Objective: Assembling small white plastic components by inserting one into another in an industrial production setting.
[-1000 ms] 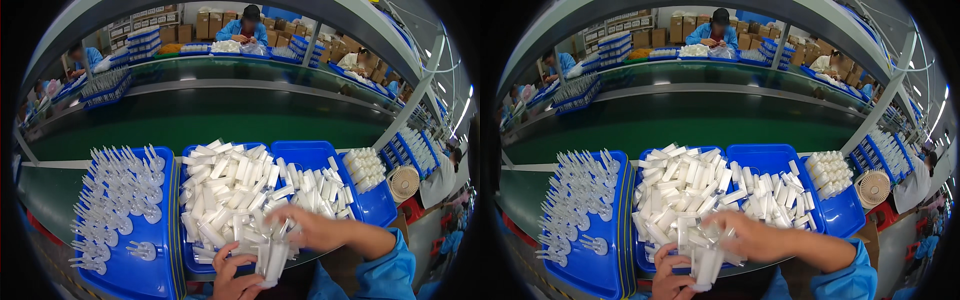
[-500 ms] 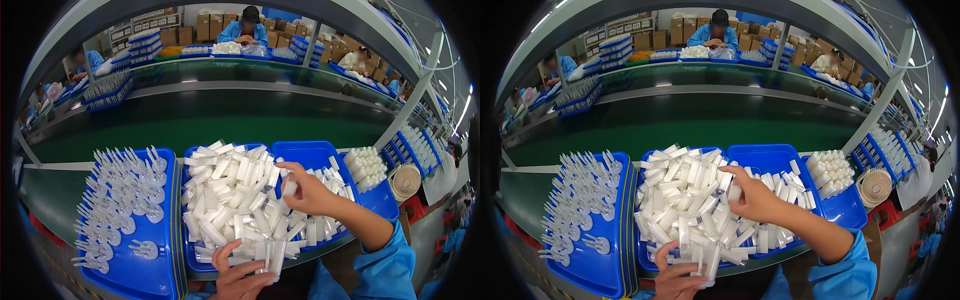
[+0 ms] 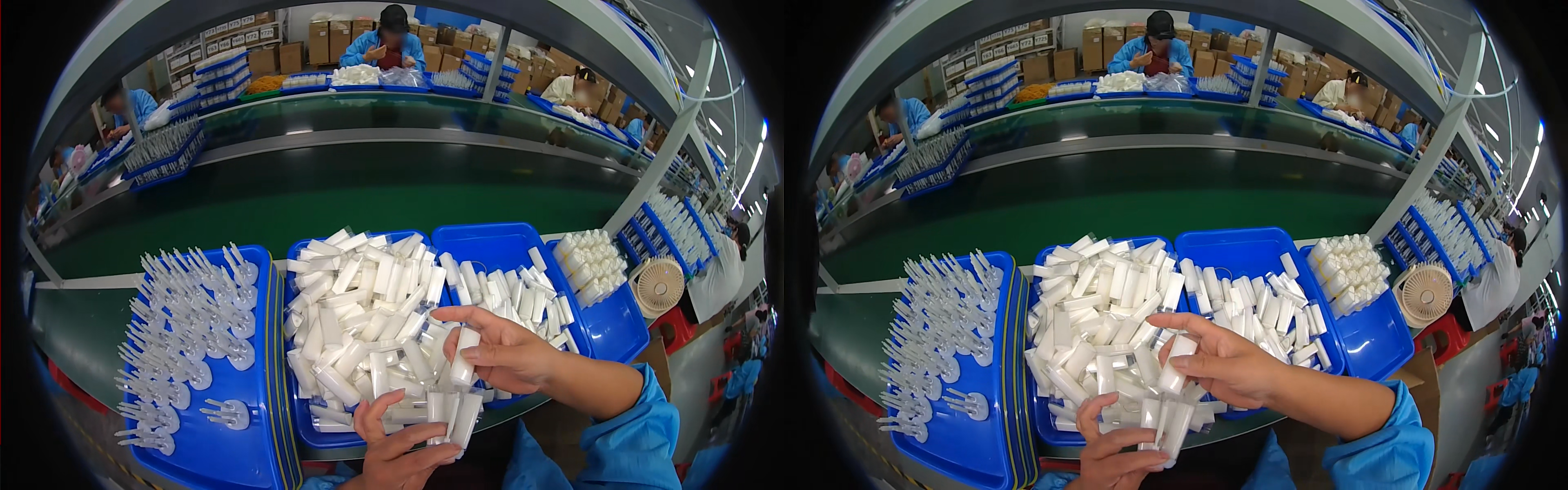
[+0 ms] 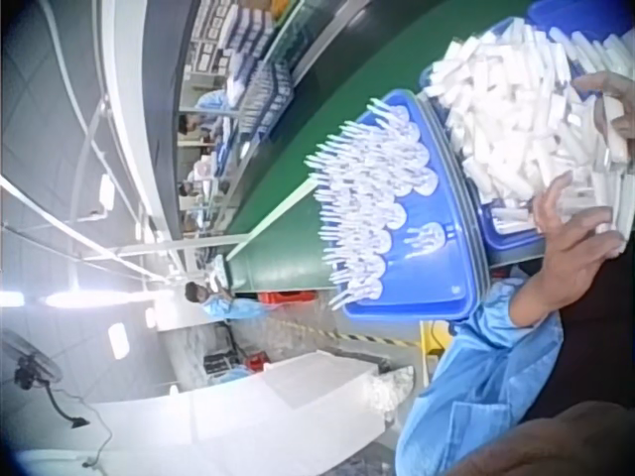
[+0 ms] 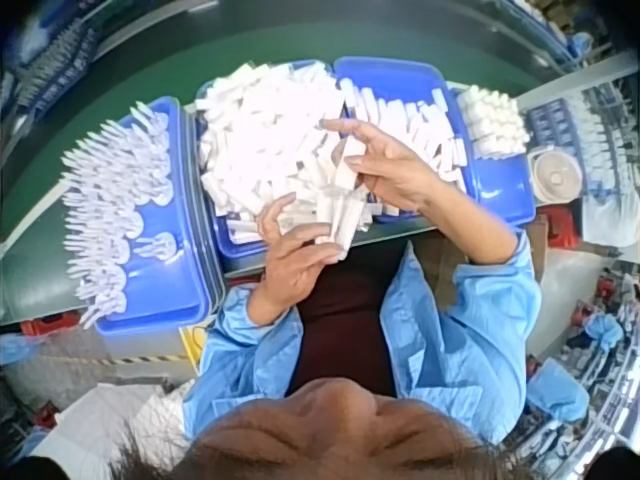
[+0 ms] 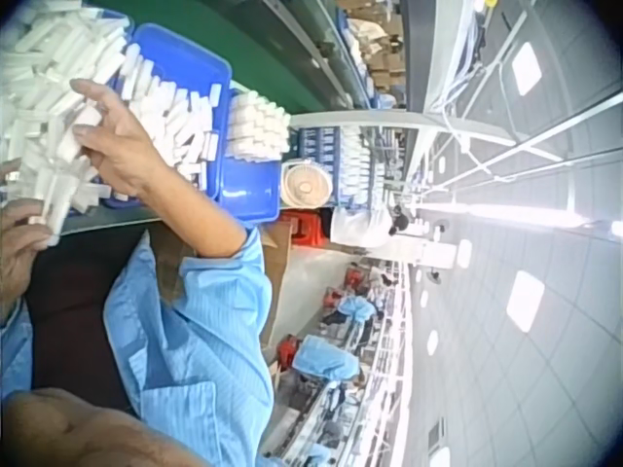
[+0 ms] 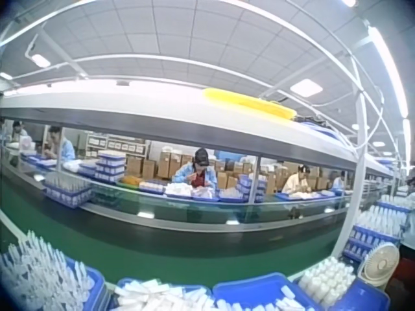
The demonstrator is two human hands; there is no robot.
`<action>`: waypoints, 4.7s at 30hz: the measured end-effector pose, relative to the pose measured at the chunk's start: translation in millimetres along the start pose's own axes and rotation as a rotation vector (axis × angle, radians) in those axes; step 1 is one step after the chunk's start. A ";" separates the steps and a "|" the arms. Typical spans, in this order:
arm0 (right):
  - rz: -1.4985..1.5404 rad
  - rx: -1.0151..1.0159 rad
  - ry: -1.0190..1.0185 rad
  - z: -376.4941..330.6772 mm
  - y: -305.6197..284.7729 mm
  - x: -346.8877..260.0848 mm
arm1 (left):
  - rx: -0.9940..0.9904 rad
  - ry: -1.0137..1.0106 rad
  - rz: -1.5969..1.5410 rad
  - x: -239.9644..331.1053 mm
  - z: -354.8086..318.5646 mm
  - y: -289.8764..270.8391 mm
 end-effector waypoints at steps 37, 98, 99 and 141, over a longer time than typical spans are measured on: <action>-0.909 -0.047 -0.428 -106.1 18.6 20.2 | -0.137 0.173 0.062 28.4 -27.7 32.0; 0.138 -0.291 -0.267 -91.6 30.3 -0.6 | -0.330 -0.293 -0.578 2.4 -8.1 42.4; -0.116 -0.362 -0.191 -87.7 40.2 11.1 | -0.313 -0.351 -0.397 0.7 -7.6 43.4; -1.480 1.669 -0.533 -279.7 -310.4 -193.3 | -0.435 -0.405 0.965 -31.3 -18.7 -151.3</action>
Point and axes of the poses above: each hand's wrist, its own z-axis towards the middle knuckle, its own y-axis out of the palm, x = y × z, the point moved 7 cm from there along z, towards the middle knuckle, and after that the axes turned 10 degrees about z, right-handed, at the moved point
